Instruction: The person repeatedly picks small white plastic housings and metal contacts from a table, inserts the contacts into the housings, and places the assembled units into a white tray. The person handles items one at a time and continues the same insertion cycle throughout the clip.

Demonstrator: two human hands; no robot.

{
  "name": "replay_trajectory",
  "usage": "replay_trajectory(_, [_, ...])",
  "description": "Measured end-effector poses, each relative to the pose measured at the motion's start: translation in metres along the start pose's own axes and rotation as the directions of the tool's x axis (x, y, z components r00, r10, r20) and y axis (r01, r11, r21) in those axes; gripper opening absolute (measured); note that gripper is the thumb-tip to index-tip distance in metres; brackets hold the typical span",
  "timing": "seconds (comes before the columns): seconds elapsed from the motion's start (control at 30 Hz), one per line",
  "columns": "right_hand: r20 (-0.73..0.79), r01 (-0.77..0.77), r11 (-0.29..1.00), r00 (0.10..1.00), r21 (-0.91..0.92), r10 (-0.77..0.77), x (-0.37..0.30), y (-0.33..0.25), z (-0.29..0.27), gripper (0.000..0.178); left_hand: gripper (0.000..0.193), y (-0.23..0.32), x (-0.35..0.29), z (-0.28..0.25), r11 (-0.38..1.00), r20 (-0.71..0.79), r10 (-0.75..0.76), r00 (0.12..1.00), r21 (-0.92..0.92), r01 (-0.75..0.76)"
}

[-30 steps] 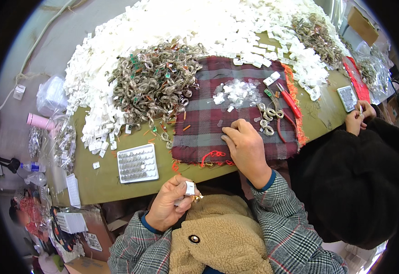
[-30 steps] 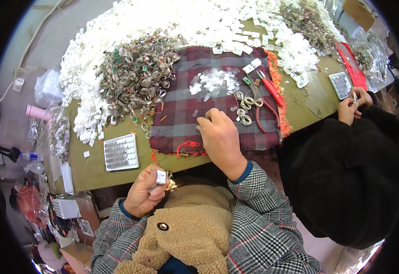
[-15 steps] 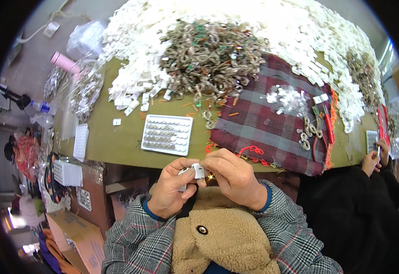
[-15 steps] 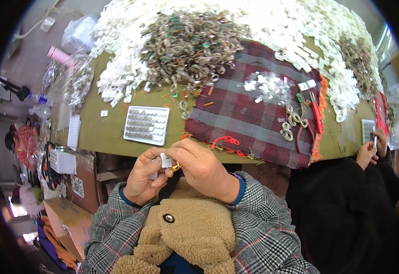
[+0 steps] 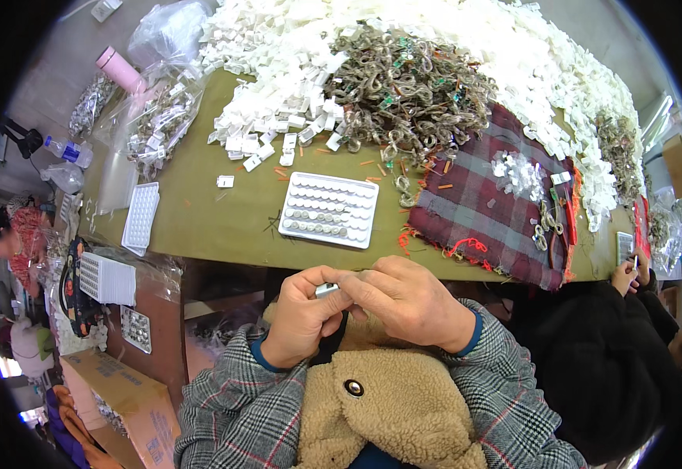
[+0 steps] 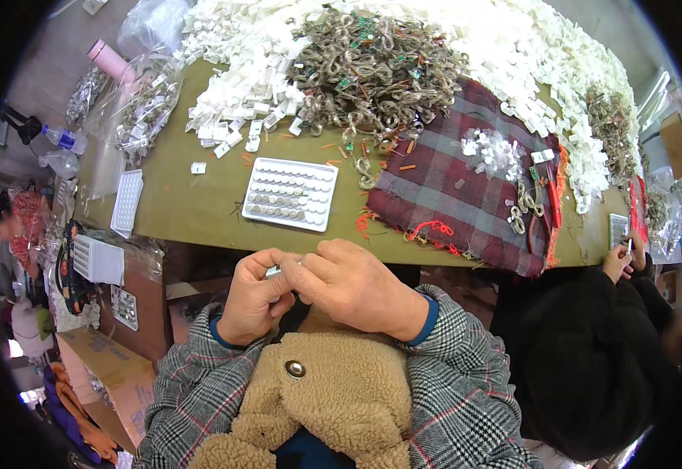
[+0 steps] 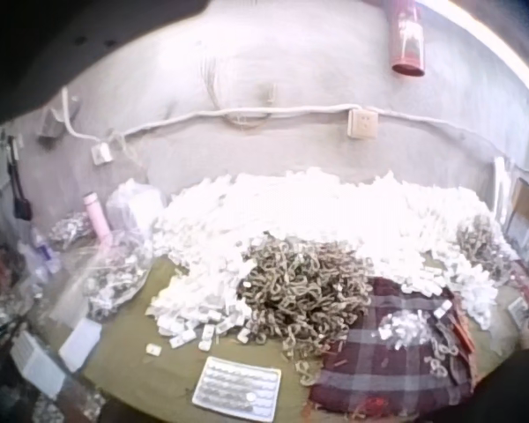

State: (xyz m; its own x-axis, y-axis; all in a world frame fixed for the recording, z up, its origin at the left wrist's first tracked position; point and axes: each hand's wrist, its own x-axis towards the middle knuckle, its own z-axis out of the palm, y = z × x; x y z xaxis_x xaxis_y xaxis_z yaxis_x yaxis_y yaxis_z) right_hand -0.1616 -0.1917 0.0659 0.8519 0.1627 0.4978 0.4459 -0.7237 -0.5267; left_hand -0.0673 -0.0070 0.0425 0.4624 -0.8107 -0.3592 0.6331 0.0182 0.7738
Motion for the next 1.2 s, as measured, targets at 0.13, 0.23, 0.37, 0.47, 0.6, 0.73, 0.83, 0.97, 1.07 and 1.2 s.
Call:
replay_trajectory(0.13, [-0.184, -0.036, 0.983, 0.98, 0.178, 0.069, 0.016, -0.012, 0.022, 0.051, 0.019, 0.008, -0.005, -0.023, 0.959, 0.053, 0.009, 0.999, -0.283, 0.006])
replay_trajectory(0.23, [-0.268, -0.057, 0.992, 0.96, 0.111, 0.085, 0.028, -0.018, 0.04, 0.052, 0.02, 0.013, -0.006, -0.039, 0.934, 0.111, 0.041, 0.993, -0.356, 0.001])
replay_trajectory(0.37, [-0.199, -0.092, 0.994, 0.974, 0.064, 0.103, 0.043, -0.025, 0.053, 0.055, 0.019, 0.02, -0.007, -0.058, 0.927, 0.141, 0.062, 0.988, -0.376, -0.005])
replay_trajectory(0.47, [-0.083, -0.065, 0.997, 0.994, 0.042, 0.068, 0.057, -0.026, 0.056, 0.058, 0.018, 0.023, -0.011, -0.071, 0.928, 0.125, 0.04, 0.991, -0.373, 0.009])
replay_trajectory(0.6, [0.119, -0.072, 0.997, 0.99, 0.009, 0.071, 0.071, -0.031, 0.05, 0.062, 0.017, 0.026, -0.016, -0.084, 0.956, 0.109, 0.021, 0.994, -0.294, 0.012])
replay_trajectory(0.73, [0.176, -0.111, 0.994, 0.978, -0.004, 0.11, 0.075, -0.035, 0.054, 0.064, 0.016, 0.028, -0.017, -0.087, 0.957, 0.111, 0.059, 0.992, -0.288, -0.025])
replay_trajectory(0.83, [0.033, -0.195, 0.976, 0.981, 0.102, 0.192, 0.073, -0.036, 0.056, 0.064, 0.015, 0.028, -0.019, -0.085, 0.928, 0.134, 0.027, 0.991, -0.371, 0.025])
replay_trajectory(0.97, [0.167, -0.189, 0.98, 0.97, 0.065, 0.176, 0.064, -0.04, 0.043, 0.063, 0.013, 0.027, -0.02, -0.077, 0.969, 0.168, 0.01, 0.986, -0.245, 0.032])
replay_trajectory(1.07, [0.234, -0.157, 0.987, 0.961, 0.031, 0.146, 0.057, -0.046, 0.034, 0.062, 0.012, 0.025, -0.022, -0.069, 0.989, 0.185, 0.01, 0.983, -0.146, 0.017])
replay_trajectory(1.2, [0.173, -0.171, 0.985, 0.971, 0.025, 0.165, 0.048, -0.056, 0.033, 0.063, 0.013, 0.018, -0.029, -0.058, 0.987, 0.128, 0.041, 0.991, -0.157, -0.02])
